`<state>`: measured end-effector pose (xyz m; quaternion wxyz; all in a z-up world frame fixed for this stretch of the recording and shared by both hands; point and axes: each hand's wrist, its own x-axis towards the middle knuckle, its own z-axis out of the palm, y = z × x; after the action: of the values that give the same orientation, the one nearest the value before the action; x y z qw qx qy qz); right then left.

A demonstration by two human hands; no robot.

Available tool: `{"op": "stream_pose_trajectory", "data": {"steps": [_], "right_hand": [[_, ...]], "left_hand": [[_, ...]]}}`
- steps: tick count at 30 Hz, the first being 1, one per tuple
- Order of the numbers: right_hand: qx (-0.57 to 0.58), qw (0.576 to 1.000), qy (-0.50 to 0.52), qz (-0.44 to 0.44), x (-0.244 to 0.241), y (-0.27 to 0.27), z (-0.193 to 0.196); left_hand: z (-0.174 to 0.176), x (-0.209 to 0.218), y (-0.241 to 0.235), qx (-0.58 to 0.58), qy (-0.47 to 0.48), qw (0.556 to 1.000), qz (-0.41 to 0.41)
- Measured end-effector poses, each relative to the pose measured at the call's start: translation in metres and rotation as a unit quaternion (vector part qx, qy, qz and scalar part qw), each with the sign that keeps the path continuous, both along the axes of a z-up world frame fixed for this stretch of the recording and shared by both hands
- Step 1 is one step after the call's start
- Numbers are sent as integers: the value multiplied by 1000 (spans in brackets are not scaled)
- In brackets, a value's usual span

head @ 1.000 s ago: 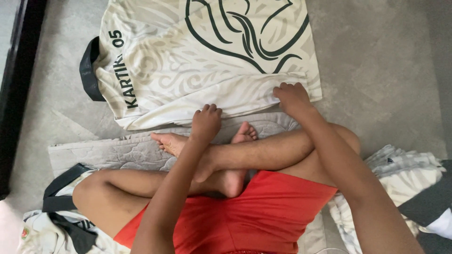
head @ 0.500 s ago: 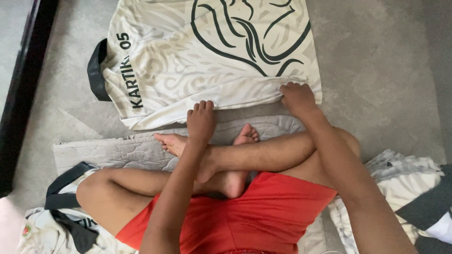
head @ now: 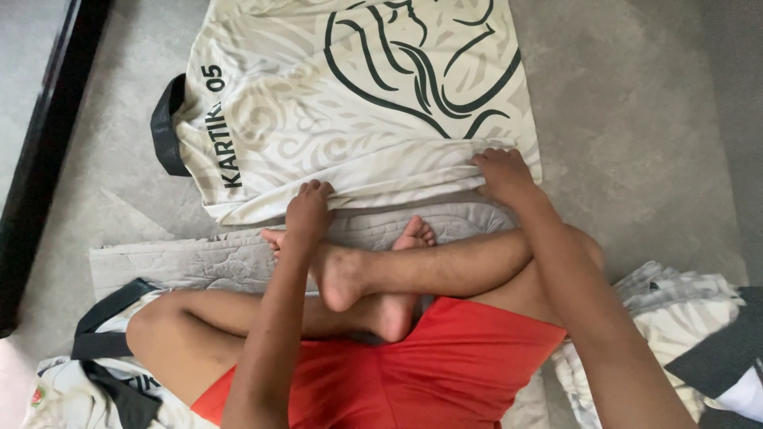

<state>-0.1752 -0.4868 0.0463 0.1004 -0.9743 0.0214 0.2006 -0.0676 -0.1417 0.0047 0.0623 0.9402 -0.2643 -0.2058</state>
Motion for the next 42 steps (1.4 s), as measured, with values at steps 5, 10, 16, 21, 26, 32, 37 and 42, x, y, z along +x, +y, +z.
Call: {"op": "stream_pose_trajectory", "data": {"steps": [5,10,16,21,26,32,37,42], "right_hand": [[29,998,-56,-28,-1,-9,-22],[26,993,-99,-61,3,-11,-16],[37,992,-110,-48,-1,-16,-32],[15,996,-88,-20,-1,-19,-50],[23,994,-102,-29,-6,-27,-63],[75,985,-137,-78,-13,-24,-38],[91,987,-115,-71,-15,-24,-12],[6,994,-76,-80,-4,-23,3]], "left_hand": [[-17,6,26,43,-71,997,-2],[-2,13,36,-21,-52,998,24],[23,20,41,-49,9,997,-64],[-42,36,61,29,-53,990,-129],[-17,30,59,22,-64,994,-87],[-25,31,63,3,-56,997,-51],[6,22,62,-62,3,998,-11],[9,23,54,-103,-26,993,51]]}}
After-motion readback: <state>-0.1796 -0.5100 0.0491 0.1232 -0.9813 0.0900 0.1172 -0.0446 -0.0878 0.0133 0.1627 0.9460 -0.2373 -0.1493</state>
